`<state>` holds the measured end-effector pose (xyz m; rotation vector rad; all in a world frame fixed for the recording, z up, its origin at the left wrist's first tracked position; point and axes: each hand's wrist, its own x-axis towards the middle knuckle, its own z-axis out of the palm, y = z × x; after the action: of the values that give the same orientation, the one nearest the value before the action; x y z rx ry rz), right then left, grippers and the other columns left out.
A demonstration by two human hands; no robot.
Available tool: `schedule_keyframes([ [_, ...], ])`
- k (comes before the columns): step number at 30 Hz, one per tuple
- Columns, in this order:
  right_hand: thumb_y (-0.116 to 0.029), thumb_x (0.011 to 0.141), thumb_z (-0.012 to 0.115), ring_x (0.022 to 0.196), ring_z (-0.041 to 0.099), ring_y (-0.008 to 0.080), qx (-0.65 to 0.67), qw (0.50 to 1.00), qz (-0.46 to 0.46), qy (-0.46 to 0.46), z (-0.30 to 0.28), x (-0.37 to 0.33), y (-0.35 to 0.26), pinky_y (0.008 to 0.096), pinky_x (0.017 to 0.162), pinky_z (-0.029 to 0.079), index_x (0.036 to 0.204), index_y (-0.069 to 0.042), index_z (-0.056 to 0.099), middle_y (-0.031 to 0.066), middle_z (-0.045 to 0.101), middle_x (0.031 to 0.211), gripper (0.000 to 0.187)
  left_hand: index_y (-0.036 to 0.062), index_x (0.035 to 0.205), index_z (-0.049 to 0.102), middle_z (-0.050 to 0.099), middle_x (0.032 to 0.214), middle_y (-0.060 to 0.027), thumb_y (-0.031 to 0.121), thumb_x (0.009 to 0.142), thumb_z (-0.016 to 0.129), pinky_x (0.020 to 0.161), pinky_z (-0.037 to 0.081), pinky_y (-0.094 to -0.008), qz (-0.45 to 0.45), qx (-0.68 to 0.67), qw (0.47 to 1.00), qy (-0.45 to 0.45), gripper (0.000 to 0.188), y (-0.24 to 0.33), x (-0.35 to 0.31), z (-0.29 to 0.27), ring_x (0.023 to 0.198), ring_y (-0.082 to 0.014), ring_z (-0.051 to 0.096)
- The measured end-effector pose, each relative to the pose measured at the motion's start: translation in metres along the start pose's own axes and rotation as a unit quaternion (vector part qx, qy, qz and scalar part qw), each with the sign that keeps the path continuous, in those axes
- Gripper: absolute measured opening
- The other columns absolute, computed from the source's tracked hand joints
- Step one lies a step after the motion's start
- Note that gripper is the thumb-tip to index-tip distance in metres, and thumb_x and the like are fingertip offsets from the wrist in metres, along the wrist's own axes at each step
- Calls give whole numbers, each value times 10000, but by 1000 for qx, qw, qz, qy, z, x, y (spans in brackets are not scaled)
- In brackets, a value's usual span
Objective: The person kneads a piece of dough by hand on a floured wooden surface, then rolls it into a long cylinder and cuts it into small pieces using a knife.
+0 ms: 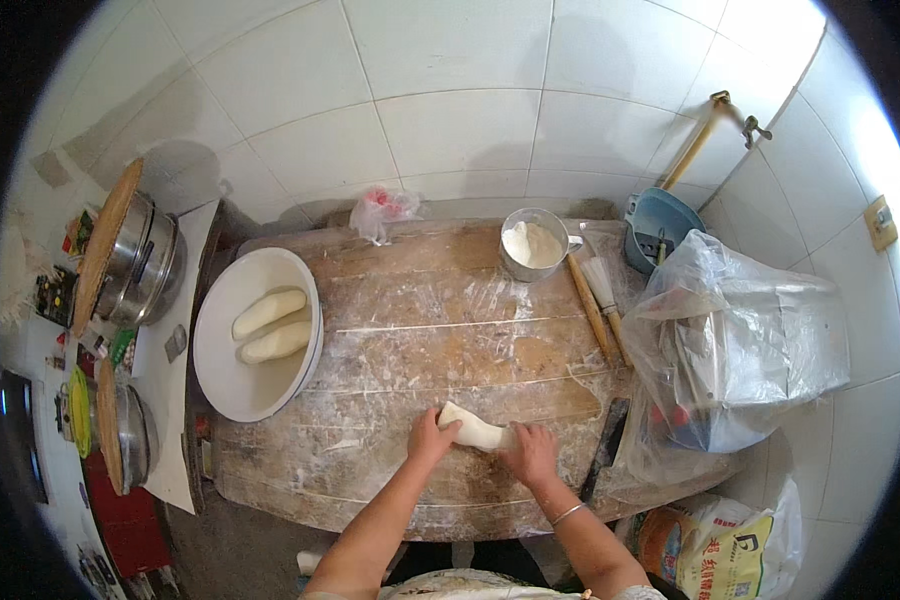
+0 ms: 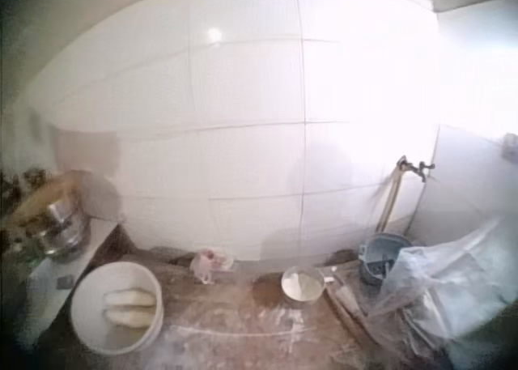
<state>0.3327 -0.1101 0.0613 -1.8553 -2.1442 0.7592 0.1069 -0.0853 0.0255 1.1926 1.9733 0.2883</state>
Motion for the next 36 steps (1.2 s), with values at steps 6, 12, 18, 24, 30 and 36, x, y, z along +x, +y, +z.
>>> schedule_keyframes([
  [6, -332, 843, 668, 955, 634, 320, 256, 938, 221, -77, 3, 25, 29, 419, 822, 492, 996, 27, 677, 214, 667, 1029, 389, 22, 1068, 617, 575, 1102, -167, 106, 712, 712, 895, 469, -427, 210, -31, 976, 42, 379, 55, -3, 3, 1060, -358, 551],
  [12, -272, 959, 441, 1113, 543, 410, 379, 925, 19, 4, -5, 44, 7, 430, 985, 394, 1127, 41, 606, 262, 601, 1168, 392, -7, 1091, 578, 545, 1148, -179, -48, 733, 564, 926, 459, -433, 366, 15, 930, -36, 360, 49, -81, 43, 1077, -384, 526],
  [18, -249, 838, 612, 924, 597, 319, 24, 955, -279, 99, 34, 32, -5, 488, 838, 425, 889, -117, 686, 123, 634, 913, 159, -4, 1132, 555, 572, 1115, -178, 59, 895, 557, 835, 513, -409, 323, -52, 944, -48, 245, -32, -97, 43, 960, -337, 600],
  [24, -325, 851, 608, 890, 636, 328, -1, 999, 6, 34, 52, 95, -27, 464, 792, 463, 781, -108, 671, 106, 679, 880, 237, 39, 1239, 444, 580, 1105, -145, 236, 935, 624, 717, 560, -398, -235, -460, 846, -133, 405, 22, -101, 61, 860, -251, 653],
  [30, -449, 923, 516, 852, 616, 433, 345, 928, 134, -47, 35, 105, 8, 475, 774, 474, 867, -10, 687, 212, 678, 897, 474, 23, 1211, 466, 603, 1049, -127, 41, 850, 597, 550, 556, -314, -173, -488, 854, -60, 385, 46, -47, 64, 813, -218, 659],
  [36, -348, 917, 532, 947, 578, 394, 170, 981, 69, 58, 27, 38, -6, 452, 842, 426, 968, -30, 667, 162, 652, 970, 349, 17, 1225, 573, 658, 1053, -128, 60, 840, 576, 715, 516, -314, 42, -238, 965, -106, 388, 21, -53, 36, 855, -224, 654],
])
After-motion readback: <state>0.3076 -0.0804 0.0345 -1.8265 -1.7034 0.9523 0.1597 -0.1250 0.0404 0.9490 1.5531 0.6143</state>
